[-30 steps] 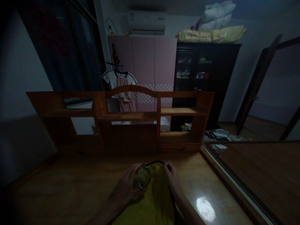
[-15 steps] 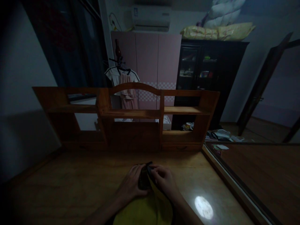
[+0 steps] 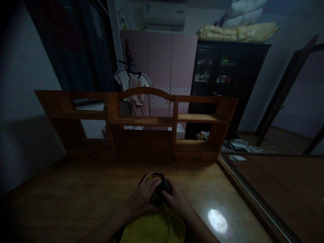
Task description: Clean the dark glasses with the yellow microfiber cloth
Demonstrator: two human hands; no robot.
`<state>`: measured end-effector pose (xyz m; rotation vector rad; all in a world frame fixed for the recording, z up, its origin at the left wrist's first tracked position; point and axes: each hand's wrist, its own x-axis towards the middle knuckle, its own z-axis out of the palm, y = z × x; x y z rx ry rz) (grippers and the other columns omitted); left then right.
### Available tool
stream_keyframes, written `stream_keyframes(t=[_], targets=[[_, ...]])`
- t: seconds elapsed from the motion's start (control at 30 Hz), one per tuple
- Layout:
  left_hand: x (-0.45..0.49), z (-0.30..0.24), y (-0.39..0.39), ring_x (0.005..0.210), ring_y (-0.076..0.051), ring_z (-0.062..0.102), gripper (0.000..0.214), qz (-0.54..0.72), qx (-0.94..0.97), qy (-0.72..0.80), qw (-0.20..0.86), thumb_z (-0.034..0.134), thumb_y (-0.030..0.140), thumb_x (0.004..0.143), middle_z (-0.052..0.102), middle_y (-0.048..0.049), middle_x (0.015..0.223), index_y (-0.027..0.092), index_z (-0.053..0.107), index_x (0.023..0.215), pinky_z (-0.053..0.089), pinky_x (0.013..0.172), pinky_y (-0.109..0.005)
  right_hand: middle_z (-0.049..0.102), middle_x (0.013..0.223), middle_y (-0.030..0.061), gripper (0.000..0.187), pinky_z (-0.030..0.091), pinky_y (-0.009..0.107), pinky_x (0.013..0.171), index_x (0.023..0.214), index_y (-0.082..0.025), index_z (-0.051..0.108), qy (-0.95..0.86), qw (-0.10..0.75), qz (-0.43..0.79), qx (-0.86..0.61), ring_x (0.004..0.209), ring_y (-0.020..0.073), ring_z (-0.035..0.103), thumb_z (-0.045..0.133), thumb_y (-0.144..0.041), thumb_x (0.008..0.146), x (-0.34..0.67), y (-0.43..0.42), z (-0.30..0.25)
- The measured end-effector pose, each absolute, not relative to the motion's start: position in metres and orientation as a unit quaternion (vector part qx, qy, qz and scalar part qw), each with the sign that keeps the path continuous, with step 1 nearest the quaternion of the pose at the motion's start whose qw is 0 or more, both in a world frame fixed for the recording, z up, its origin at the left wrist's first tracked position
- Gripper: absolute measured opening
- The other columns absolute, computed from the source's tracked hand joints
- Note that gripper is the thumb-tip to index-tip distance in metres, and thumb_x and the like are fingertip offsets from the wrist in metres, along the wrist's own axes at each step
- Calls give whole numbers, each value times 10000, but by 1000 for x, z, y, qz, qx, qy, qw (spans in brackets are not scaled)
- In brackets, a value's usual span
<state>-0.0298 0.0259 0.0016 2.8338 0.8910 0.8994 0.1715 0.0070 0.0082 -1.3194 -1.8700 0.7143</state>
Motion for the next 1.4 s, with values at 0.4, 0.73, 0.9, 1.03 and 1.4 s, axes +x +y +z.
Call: stream_keyframes(t=[0.4,0.73,0.9,1.03,1.4], targets=[[-26,1,24,1287,-331,435,951,288,912,290,42,790,379,657,490,-131,1351,200,258,1424,247,1148,-589,698,954,63,212,486,297,762,1061,-187,581,-775,374,285,-423,842,207,649,464,-147,888,174,9,3],[-27,3,23,1300,-313,420,942,292,908,293,68,781,378,660,477,-126,1370,199,261,1424,248,1158,-563,673,1001,54,278,466,313,822,1075,-197,551,-775,352,276,-445,921,213,624,502,-94,821,175,5,6],[-27,2,24,1295,-323,424,939,295,909,287,68,771,384,664,472,-133,1369,200,257,1429,249,1151,-573,665,1022,63,316,460,316,837,1102,-191,549,-775,354,278,-444,935,217,615,503,-90,806,175,4,10],[-27,4,23,1291,-315,428,907,288,909,291,75,757,353,679,472,-123,1370,214,261,1426,249,1151,-570,670,1009,54,342,460,310,826,1093,-193,555,-770,353,289,-445,925,218,619,492,-79,777,174,3,14],[-27,5,21,1294,-323,421,918,294,908,288,74,779,364,660,466,-122,1371,220,277,1415,281,1134,-564,681,1029,61,404,470,314,834,1150,-207,537,-778,345,259,-458,942,229,628,505,-92,764,176,-2,16]])
